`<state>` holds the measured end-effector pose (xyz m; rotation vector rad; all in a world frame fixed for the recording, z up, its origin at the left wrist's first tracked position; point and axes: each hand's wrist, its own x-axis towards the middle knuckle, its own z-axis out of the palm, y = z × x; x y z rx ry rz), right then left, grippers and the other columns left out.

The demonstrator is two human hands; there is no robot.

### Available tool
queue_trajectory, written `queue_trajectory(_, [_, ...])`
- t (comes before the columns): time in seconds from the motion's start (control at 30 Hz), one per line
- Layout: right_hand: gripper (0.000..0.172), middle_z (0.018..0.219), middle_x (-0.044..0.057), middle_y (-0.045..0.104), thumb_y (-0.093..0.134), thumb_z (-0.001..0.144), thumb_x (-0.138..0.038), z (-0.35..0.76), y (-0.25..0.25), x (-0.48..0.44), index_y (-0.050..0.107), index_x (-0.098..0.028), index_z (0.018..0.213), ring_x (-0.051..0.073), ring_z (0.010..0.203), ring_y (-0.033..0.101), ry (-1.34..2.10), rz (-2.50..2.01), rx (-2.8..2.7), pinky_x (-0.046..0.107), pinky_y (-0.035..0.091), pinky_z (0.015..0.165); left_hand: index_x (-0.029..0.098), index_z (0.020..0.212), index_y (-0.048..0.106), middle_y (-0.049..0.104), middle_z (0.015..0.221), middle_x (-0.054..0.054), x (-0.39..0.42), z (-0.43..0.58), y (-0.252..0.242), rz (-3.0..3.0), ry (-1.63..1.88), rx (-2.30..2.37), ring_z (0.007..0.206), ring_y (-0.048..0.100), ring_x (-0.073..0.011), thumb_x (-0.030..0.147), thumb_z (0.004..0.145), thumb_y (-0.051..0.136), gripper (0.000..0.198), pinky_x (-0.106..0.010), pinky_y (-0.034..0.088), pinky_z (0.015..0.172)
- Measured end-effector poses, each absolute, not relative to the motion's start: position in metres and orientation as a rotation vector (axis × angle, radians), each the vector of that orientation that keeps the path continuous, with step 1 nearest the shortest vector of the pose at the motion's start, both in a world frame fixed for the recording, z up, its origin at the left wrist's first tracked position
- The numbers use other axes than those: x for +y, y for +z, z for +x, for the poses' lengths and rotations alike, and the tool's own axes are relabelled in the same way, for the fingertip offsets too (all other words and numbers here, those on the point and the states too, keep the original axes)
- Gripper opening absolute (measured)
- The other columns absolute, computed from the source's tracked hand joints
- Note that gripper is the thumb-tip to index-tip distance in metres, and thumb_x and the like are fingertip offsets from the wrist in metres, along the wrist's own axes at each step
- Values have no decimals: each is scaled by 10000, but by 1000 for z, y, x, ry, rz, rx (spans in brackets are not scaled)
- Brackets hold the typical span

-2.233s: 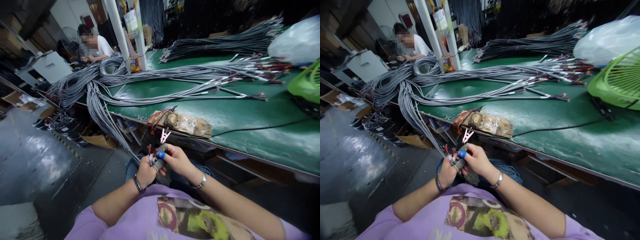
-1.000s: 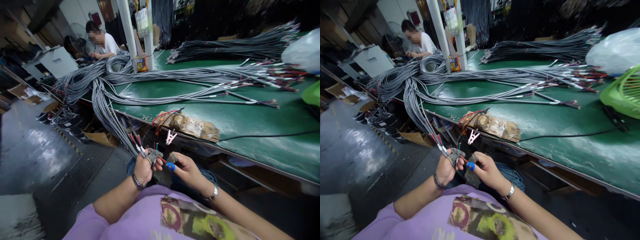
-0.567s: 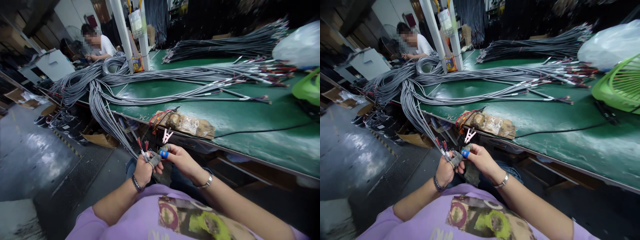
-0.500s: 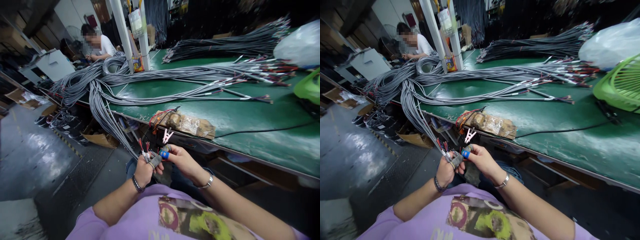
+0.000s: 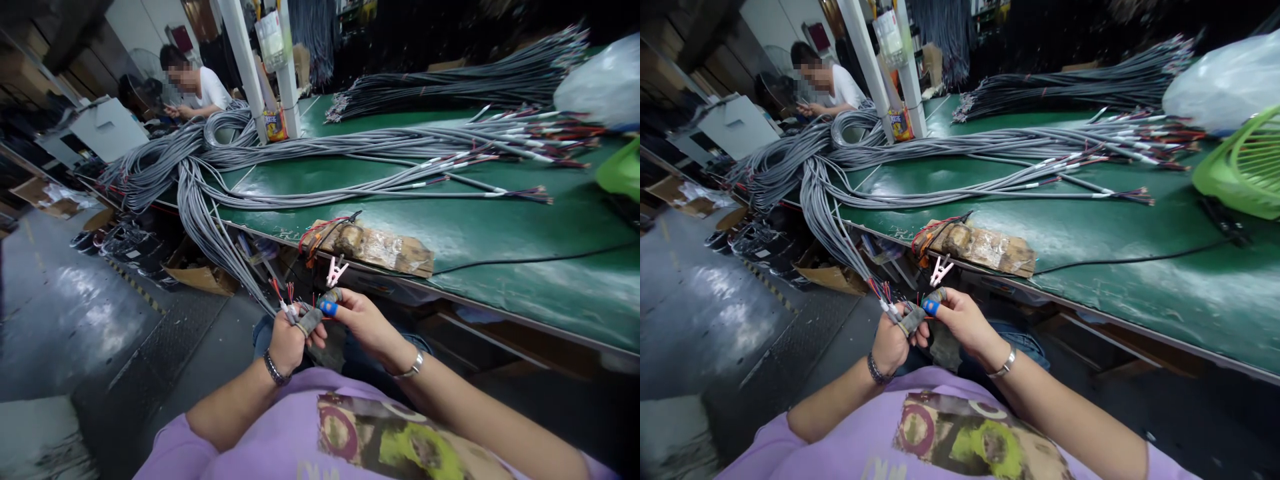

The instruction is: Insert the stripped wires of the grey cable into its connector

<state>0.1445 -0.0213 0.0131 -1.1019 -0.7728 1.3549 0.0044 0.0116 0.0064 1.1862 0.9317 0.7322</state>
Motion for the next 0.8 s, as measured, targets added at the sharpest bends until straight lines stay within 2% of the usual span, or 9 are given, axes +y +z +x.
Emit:
queue_trajectory(0.2, [318,570,-23,560,774,620,-439,137,12,-25,581,-188,656,118,538,485,1355,-1080,-702,285,398,567,140,637,574,626,514,-17,11,5,5,1128,800,941,364,537,-90,515,704,665,392,-183,276,352])
queue_trajectory(0.37, [255,628,-13,567,764,654,-379,140,5,-24,618,-172,682,104,574,461,1367,-1050,-684,257,372,566,140,642,573,609,494,-3,13,5,9,1109,820,931,348,519,-79,502,705,671,380,-177,275,349])
queue_trajectory(0.5, [323,646,-12,550,708,707,-478,154,-3,-17,611,-171,720,92,561,459,1408,-924,-511,242,419,570,141,640,571,591,477,6,17,4,15,1062,831,907,331,500,-76,491,677,692,372,-180,261,334])
queue_trajectory(0.6, [384,717,11,594,654,728,-557,168,-2,-7,623,-174,757,89,566,486,1466,-866,-373,234,454,565,134,654,587,591,477,1,19,8,22,1049,798,869,331,502,-81,490,655,706,375,-180,257,327])
queue_trajectory(0.8, [401,669,-2,585,681,703,-559,176,8,11,656,-165,774,92,569,488,1471,-801,-527,218,449,546,127,654,587,589,466,-1,23,19,33,1045,730,808,320,493,-78,488,630,724,387,-176,263,322])
